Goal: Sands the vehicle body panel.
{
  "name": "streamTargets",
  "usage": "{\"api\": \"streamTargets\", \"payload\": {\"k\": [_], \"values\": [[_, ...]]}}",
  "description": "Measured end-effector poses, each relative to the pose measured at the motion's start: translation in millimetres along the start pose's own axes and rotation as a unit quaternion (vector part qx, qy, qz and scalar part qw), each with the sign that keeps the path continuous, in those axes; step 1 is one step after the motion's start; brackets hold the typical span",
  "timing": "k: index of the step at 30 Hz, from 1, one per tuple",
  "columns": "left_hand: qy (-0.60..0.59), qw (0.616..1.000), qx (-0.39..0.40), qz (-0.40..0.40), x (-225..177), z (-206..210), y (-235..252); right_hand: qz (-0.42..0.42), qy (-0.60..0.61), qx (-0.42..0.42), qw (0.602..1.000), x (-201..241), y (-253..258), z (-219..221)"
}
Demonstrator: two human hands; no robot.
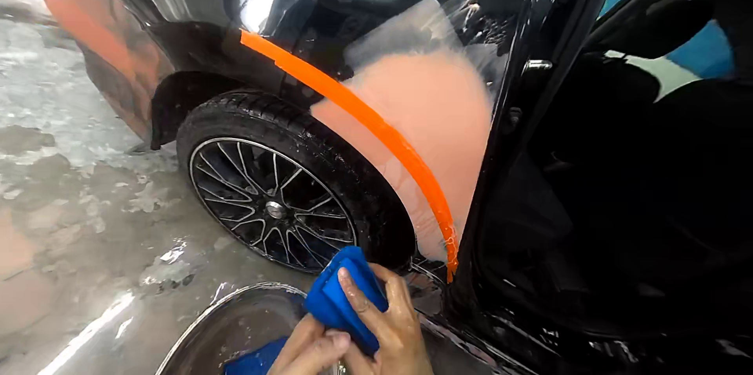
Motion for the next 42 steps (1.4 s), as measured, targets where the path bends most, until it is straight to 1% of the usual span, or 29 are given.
{"api": "streamTargets", "payload": {"k": [1, 3, 4, 5, 6, 8, 10, 12, 14, 17, 18, 20, 22, 23, 25, 26, 27, 28, 30, 32, 33, 34, 36, 37, 38, 40, 41, 42], "values": [[0.017, 0.998, 0.059, 0.019, -1, -5, 7, -0.005, -0.003, -0.021, 1.0, 1, 3, -7], [0.052, 0.987, 0.143, 0.059, -11, -17, 24, -0.029, -0.044, -0.056, 0.997, 4, 14, -28], [0.081, 0.979, 0.169, 0.08, -16, -26, 31, -0.041, -0.088, -0.082, 0.992, 5, 22, -43], [0.129, 0.97, 0.177, 0.103, -20, -39, 37, -0.056, -0.143, -0.12, 0.981, 6, 34, -60], [0.181, 0.961, 0.169, 0.125, -21, -55, 40, -0.073, -0.207, -0.162, 0.962, 7, 48, -80], [0.259, 0.945, 0.128, 0.152, -19, -89, 38, -0.102, -0.328, -0.226, 0.912, 8, 82, -120], [0.295, 0.938, 0.085, 0.159, -15, -117, 31, -0.13, -0.407, -0.251, 0.868, 6, 118, -147], [0.316, 0.935, 0.062, 0.151, -17, -134, 28, -0.136, -0.451, -0.254, 0.845, 2, 140, -153], [0.332, 0.93, 0.056, 0.147, -24, -140, 26, -0.136, -0.469, -0.245, 0.838, -11, 140, -143], [0.355, 0.921, 0.058, 0.148, -33, -145, 20, -0.165, -0.476, -0.24, 0.83, -36, 118, -130], [0.363, 0.919, 0.053, 0.147, -34, -149, 19, -0.178, -0.477, -0.242, 0.826, -37, 123, -133], [0.377, 0.914, 0.046, 0.141, -31, -154, 24, -0.201, -0.483, -0.254, 0.814, -25, 150, -145], [0.39, 0.911, 0.05, 0.123, -25, -154, 28, -0.19, -0.483, -0.268, 0.812, -14, 165, -148], [0.39, 0.912, 0.051, 0.115, -22, -151, 30, -0.176, -0.479, -0.269, 0.817, -15, 161, -146], [0.395, 0.912, 0.052, 0.103, -21, -146, 31, -0.156, -0.47, -0.257, 0.83, -32, 132, -135], [0.399, 0.91, 0.055, 0.098, -22, -146, 30, -0.157, -0.47, -0.247, 0.833, -43, 116, -133], [0.407, 0.906, 0.055, 0.098, -22, -147, 29, -0.167, -0.474, -0.238, 0.831, -48, 112, -135], [0.42, 0.901, 0.054, 0.097, -22, -150, 29, -0.182, -0.484, -0.236, 0.822, -46, 121, -142], [0.446, 0.889, 0.058, 0.091, -21, -152, 30, -0.191, -0.508, -0.259, 0.799, -20, 159, -161], [0.466, 0.88, 0.062, 0.073, -19, -148, 28, -0.166, -0.51, -0.29, 0.793, 2, 192, -168], [0.471, 0.877, 0.065, 0.064, -19, -144, 26, -0.155, -0.505, -0.295, 0.796, 4, 190, -164], [0.477, 0.874, 0.07, 0.06, -22, -141, 25, -0.154, -0.505, -0.288, 0.799, -2, 177, -157], [0.491, 0.866, 0.077, 0.061, -29, -141, 22, -0.174, -0.5, -0.253, 0.81, -24, 142, -146], [0.497, 0.862, 0.074, 0.062, -29, -142, 23, -0.188, -0.502, -0.239, 0.809, -29, 140, -150], [0.505, 0.858, 0.07, 0.065, -30, -144, 25, -0.201, -0.511, -0.238, 0.801, -27, 149, -158], [0.526, 0.845, 0.069, 0.06, -28, -145, 30, -0.193, -0.521, -0.27, 0.786, -7, 179, -173], [0.533, 0.842, 0.067, 0.053, -27, -143, 29, -0.175, -0.516, -0.288, 0.788, 2, 193, -173], [0.536, 0.84, 0.066, 0.046, -25, -139, 28, -0.161, -0.507, -0.296, 0.793, 5, 195, -167]]}}
Point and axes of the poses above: each hand's wrist, its own y-axis towards the middle knuckle, its own z-axis out of the palm, x = y × z, the point moved 3 cm from there along y, towards the middle knuckle, and after that the axes turned 8 degrees about x, right-handed, at the moved point
